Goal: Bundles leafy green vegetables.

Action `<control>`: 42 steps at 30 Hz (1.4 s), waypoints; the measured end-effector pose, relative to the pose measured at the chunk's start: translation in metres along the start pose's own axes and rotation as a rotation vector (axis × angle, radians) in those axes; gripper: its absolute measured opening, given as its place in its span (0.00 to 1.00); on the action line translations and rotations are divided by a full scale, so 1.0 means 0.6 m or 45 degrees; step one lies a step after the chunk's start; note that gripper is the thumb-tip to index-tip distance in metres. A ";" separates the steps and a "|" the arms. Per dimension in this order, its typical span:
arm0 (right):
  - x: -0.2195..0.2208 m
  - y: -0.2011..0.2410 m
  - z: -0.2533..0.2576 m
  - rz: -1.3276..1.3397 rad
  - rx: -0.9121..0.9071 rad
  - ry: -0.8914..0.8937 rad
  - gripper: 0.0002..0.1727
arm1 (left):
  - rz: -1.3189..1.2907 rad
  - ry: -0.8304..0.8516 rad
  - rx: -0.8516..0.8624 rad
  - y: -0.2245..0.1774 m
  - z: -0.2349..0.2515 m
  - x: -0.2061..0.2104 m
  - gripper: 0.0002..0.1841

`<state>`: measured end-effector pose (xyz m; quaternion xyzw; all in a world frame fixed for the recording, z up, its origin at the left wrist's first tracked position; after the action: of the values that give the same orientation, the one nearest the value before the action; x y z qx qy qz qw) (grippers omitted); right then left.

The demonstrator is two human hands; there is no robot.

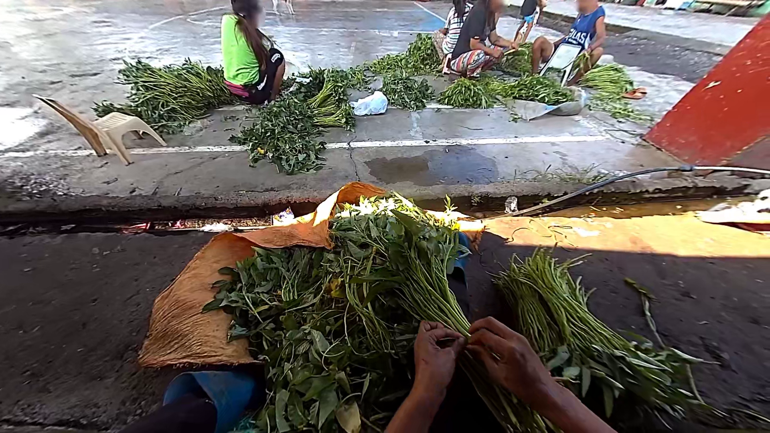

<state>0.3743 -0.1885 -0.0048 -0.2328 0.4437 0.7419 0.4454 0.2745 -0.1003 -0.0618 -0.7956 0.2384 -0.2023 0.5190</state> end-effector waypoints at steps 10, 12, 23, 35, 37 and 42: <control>0.022 -0.053 0.000 0.636 0.407 0.230 0.15 | 0.086 -0.036 0.105 0.000 -0.003 0.008 0.01; 0.002 -0.045 -0.001 0.514 0.264 0.018 0.30 | 0.123 -0.027 0.041 -0.002 0.001 0.005 0.01; -0.007 -0.010 -0.003 0.001 0.120 -0.039 0.09 | 0.139 0.010 0.000 -0.006 0.003 0.005 0.01; 0.035 -0.077 -0.007 1.098 0.836 0.017 0.07 | -0.142 -0.153 0.425 0.020 -0.013 -0.007 0.05; 0.038 -0.078 -0.012 1.082 0.903 -0.057 0.08 | -0.177 -0.190 0.511 0.030 -0.020 -0.010 0.06; 0.046 -0.087 -0.027 1.163 1.143 -0.197 0.10 | -0.467 -0.172 0.239 0.062 -0.005 -0.013 0.10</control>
<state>0.4048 -0.1792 -0.0570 0.2428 0.7319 0.6137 0.1697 0.2602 -0.1112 -0.0955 -0.7856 0.0343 -0.2607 0.5600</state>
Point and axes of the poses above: each hand's wrist, its own z-axis towards the middle knuckle, its own x-axis out of the palm, y = z × x, the point moved 8 cm from there along z, towards the middle knuckle, and after that the axes turned 5 degrees about -x, right-handed, at the moved point
